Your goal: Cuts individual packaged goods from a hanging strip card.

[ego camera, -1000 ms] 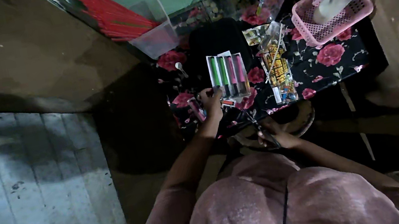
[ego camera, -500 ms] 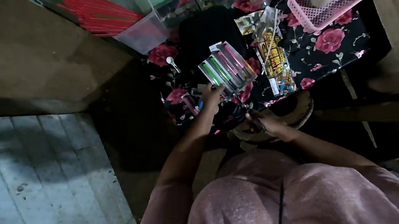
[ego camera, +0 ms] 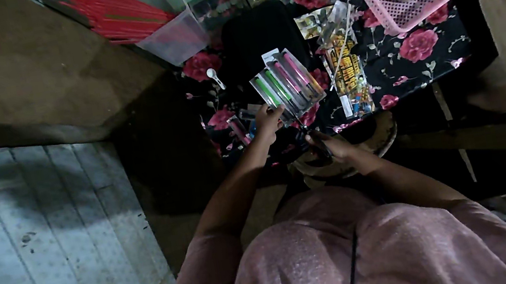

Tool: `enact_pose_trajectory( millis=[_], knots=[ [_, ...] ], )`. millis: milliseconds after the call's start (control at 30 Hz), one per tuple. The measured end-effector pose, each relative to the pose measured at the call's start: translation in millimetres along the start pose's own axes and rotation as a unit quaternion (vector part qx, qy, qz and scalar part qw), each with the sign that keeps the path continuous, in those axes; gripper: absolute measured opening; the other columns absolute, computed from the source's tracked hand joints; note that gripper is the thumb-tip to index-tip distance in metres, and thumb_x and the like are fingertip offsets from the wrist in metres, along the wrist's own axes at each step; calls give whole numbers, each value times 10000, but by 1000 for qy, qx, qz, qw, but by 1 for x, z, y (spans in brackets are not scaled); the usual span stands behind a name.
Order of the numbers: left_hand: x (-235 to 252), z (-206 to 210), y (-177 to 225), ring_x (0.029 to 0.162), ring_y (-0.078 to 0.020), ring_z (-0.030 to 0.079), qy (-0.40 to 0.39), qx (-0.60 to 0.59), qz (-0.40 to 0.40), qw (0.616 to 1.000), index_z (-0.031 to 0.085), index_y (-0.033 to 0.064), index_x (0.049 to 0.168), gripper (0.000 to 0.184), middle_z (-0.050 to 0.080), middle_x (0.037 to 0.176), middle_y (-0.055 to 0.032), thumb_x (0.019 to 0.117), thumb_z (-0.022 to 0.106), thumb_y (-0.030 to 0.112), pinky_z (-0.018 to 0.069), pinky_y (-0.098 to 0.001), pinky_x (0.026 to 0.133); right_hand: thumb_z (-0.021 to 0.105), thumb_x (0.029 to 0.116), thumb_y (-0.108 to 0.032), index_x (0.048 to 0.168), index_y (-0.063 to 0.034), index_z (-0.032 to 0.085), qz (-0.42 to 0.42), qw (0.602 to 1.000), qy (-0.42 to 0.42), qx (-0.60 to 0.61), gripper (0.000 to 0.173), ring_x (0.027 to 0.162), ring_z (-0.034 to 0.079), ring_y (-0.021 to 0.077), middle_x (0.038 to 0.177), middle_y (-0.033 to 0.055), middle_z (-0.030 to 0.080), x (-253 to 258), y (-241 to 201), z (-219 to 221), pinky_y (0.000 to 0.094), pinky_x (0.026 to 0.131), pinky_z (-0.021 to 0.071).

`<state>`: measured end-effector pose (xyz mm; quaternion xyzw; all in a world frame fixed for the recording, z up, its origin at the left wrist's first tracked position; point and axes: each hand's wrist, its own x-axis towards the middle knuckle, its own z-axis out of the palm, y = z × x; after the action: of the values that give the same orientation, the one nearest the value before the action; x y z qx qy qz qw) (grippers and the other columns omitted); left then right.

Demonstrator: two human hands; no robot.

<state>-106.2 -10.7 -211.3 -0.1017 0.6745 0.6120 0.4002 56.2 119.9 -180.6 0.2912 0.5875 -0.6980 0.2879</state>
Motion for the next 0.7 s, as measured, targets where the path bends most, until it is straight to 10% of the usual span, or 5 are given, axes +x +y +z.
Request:
enact_pose_trajectory(
  millis=[700],
  knots=[
    [-2,3,-1,1245,-324,554,19,18,3,1000,438,57,1482,541,506,1428,-212,1007,653,202,510,-519,981,472,1097,-260,1397,-24,482,-38,998,27,-31,382,609,555,112,804,59,570,-1,-2,12,276,580,521]
  ],
)
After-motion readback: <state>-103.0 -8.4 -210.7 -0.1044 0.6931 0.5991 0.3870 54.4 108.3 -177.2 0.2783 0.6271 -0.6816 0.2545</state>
